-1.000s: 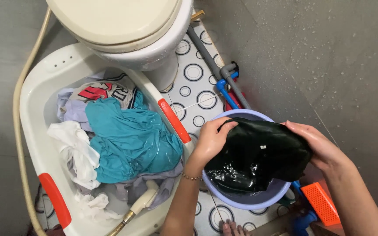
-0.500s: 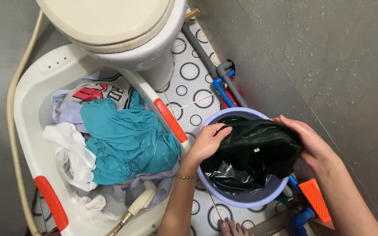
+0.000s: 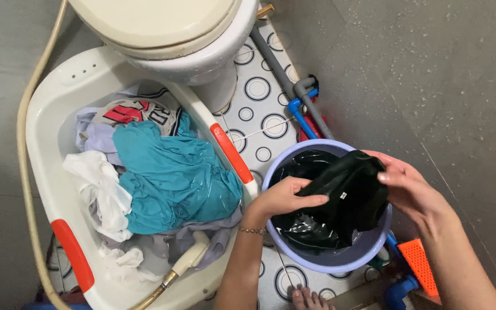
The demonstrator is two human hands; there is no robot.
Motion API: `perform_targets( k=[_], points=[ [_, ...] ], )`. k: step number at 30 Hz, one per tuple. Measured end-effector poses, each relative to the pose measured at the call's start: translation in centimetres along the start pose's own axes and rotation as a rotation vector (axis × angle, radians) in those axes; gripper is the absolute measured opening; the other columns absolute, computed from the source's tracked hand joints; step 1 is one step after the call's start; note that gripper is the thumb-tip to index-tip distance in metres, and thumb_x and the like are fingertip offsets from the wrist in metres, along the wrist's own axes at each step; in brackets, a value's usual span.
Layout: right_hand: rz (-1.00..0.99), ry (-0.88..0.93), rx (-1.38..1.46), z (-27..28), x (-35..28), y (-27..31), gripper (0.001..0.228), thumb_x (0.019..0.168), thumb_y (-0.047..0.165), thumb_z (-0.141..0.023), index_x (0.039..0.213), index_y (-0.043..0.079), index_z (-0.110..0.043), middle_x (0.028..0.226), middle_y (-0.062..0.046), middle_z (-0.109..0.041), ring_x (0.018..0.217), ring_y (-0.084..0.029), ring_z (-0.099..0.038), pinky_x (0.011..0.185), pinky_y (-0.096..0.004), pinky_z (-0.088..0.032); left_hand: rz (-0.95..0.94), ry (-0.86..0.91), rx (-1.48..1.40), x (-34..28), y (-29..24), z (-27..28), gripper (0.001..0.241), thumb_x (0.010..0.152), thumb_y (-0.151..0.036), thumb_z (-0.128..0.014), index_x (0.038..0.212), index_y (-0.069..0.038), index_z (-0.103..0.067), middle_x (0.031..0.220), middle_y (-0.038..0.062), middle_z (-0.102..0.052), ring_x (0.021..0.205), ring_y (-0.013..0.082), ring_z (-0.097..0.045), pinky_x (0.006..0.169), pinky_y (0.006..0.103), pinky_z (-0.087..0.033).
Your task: The person fills a purple bucket with water using a handheld bidet sprayer. They then submerge a dark garment in the bucket and wash it by hand, agitating the fabric and wringing it out repeatedly.
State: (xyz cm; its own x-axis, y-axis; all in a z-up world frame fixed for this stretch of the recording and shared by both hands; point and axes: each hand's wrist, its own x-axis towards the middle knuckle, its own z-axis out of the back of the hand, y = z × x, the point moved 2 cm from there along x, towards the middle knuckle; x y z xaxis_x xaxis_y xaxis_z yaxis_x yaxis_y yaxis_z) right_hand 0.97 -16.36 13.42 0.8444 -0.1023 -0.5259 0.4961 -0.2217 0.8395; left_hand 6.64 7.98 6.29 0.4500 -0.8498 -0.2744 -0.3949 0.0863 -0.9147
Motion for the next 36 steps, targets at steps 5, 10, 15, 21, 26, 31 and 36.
perform_targets(
  k=[5,10,15,21,26,31,36],
  points=[
    [-0.108,0.074,-0.340,-0.1,-0.8,0.9,0.069,0.074,-0.013,-0.072,0.141,0.005,-0.065,0.136,-0.013,-0.074,0.119,-0.025,-0.069,0.105,-0.040,-0.052,-0.186,-0.075,-0.081,0.7,2.8,2.4,0.020,0.097,-0.027,-0.069,0.095,-0.007,-0.073,0.090,0.007,-0.075,0.081,0.0186,-0.073,0.071,0.0274,-0.061],
    [-0.245,0.267,-0.507,-0.5,0.0,-2.7,0.030,0.077,-0.005,-0.086,0.106,-0.002,-0.082,0.095,-0.014,-0.084,0.083,-0.025,-0.076,0.081,-0.036,-0.062,-0.249,-0.242,-0.188,-0.1,1.1,3.1,0.029,0.099,-0.033,-0.065,0.104,-0.005,-0.072,0.101,0.005,-0.074,0.096,0.0158,-0.070,0.089,0.0301,-0.059],
    [-0.223,0.162,-0.463,0.0,0.5,-4.1,0.047,0.071,-0.014,-0.086,0.117,-0.005,-0.078,0.106,-0.017,-0.084,0.091,-0.024,-0.075,0.083,-0.037,-0.063,-0.128,-0.417,-0.034,-1.1,-0.9,3.6,0.049,0.095,-0.046,-0.057,0.118,-0.006,-0.072,0.110,0.006,-0.076,0.103,0.0172,-0.071,0.092,0.0294,-0.057],
    [-0.109,-0.102,-1.139,1.8,-0.7,-1.2,0.021,0.076,0.024,-0.092,0.079,0.007,-0.080,0.068,-0.003,-0.067,0.069,-0.012,-0.054,0.068,-0.027,-0.042,-0.353,-0.681,0.334,-1.5,-1.5,5.1,0.041,0.106,-0.034,-0.050,0.078,-0.005,-0.059,0.077,-0.002,-0.059,0.079,0.0116,-0.055,0.080,0.0305,-0.044],
    [0.062,-0.162,-0.548,2.2,-2.2,0.2,0.011,0.079,0.001,-0.086,0.082,0.002,-0.076,0.080,-0.005,-0.069,0.080,-0.016,-0.060,0.079,-0.029,-0.042,-0.014,-0.647,-0.395,-3.4,-3.1,3.7,0.032,0.104,-0.035,-0.058,0.092,-0.007,-0.069,0.092,0.002,-0.069,0.092,0.0122,-0.063,0.087,0.0271,-0.050],
    [0.044,-0.181,-0.152,3.0,0.1,-4.1,0.025,0.085,0.004,-0.068,0.109,0.008,-0.065,0.097,-0.005,-0.068,0.088,-0.018,-0.062,0.078,-0.027,-0.043,-0.020,-0.674,-0.527,-2.2,-2.5,3.2,0.036,0.100,-0.035,-0.056,0.113,-0.003,-0.065,0.115,0.008,-0.068,0.111,0.0167,-0.062,0.101,0.0288,-0.048],
    [-0.053,-0.179,0.093,0.6,-0.2,-5.2,0.057,0.085,0.021,-0.061,0.141,0.005,-0.057,0.129,-0.014,-0.066,0.110,-0.027,-0.062,0.095,-0.037,-0.046,-0.027,-0.650,-0.420,-1.5,-0.9,2.4,0.066,0.082,-0.038,-0.070,0.138,-0.006,-0.057,0.138,0.012,-0.066,0.130,0.0224,-0.061,0.111,0.0339,-0.049]
  ],
)
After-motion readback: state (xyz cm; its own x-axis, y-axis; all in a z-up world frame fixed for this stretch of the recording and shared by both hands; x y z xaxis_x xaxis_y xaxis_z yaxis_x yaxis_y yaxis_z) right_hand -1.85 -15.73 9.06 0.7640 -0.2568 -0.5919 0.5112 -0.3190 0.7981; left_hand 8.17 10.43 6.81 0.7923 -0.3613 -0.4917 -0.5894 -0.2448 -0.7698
